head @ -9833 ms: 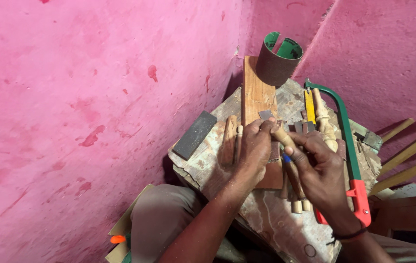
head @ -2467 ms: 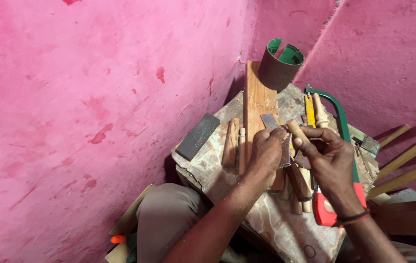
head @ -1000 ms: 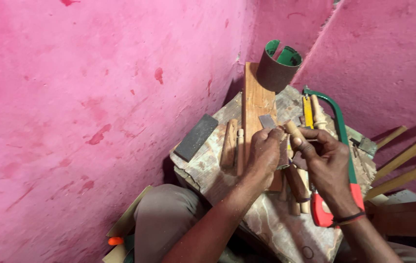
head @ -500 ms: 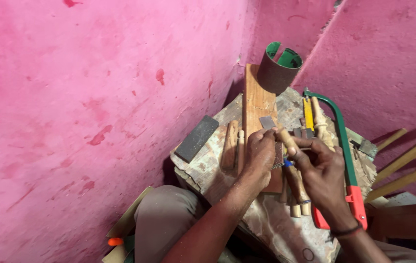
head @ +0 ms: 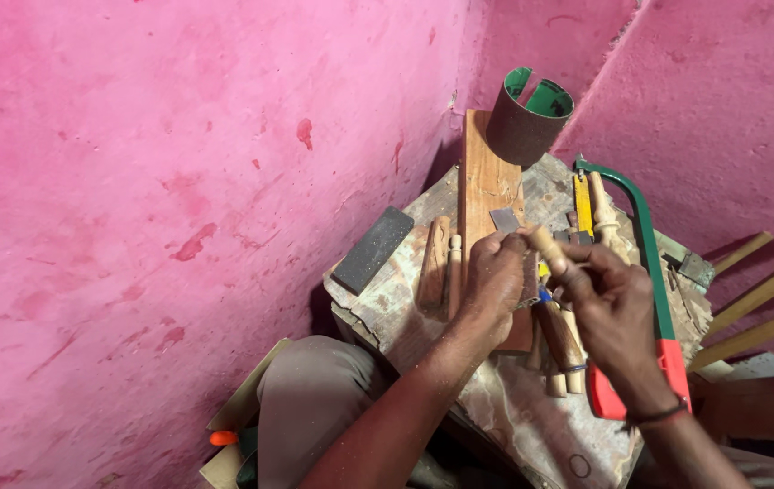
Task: The person carves a small wooden piece using a knife, shaping its surface and edges. They then sand the carved piece with sandpaper to smooth it. The work is performed on a low wooden surface against a pink wall.
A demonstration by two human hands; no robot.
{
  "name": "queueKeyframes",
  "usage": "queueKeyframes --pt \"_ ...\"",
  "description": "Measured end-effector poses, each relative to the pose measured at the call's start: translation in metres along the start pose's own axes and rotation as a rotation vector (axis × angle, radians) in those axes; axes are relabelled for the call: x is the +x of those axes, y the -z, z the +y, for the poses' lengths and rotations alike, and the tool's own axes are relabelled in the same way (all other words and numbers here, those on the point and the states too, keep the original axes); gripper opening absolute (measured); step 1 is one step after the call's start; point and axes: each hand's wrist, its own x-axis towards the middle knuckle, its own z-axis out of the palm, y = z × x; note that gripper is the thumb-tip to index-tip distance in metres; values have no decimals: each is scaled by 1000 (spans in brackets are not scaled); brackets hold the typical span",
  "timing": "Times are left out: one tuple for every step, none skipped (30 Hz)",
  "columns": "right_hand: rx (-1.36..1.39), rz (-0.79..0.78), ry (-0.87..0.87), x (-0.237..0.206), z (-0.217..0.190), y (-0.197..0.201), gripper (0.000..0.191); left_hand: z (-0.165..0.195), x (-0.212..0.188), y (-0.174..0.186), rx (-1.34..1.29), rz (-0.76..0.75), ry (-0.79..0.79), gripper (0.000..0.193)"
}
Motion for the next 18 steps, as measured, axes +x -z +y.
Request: queueKeyframes --pt "57 -7 33 1 0 1 24 -1 -1 -1 4 -15 -24 28" --pt "108 -11 70 4 0 2 22 -2 -2 -2 2 -33 -51 29" --pt "157 -15 106 2 1 2 21 -2 -2 -2 0 -52 -76 30" --pt "87 1 91 4 0 4 22 -2 -2 -3 -4 -50 -65 30" --pt "22 13 75 1 1 2 23 -1 -2 -2 -4 -43 -56 31" --pt "-38 21 60 0 0 2 23 0 -2 -1 -1 -32 -47 32" --pt "-5 1 133 -2 0 2 24 0 -2 0 -20 -26 -49 32" --pt "29 -23 207 -4 -1 1 24 2 -2 1 -40 -17 -52 33" --pt "62 -49 281 -3 -2 1 24 2 -3 1 -63 -6 -56 33" --pt "51 -40 196 -3 -3 0 25 3 -4 1 -39 -14 -62 31" --pt "38 -25 107 -1 -5 1 26 3 -5 1 -13 -28 -64 30" --pt "23 -7 21 1 -6 2 28 3 -6 -1 11 -46 -70 28" --pt "42 -4 18 2 -7 2 27 3 -7 -2 12 -39 -55 28" --pt "57 2 14 3 -8 3 26 3 -7 -3 10 -34 -37 28" --pt "73 7 10 2 -8 3 25 3 -7 -4 10 -29 -21 28" --pt "62 3 20 2 -8 4 25 4 -7 -4 -19 -26 -16 28" --pt "54 -5 30 0 -7 3 25 4 -6 -3 -46 -18 -12 28" --pt "48 -17 36 -3 -6 2 24 4 -5 -2 -70 -7 -5 28"
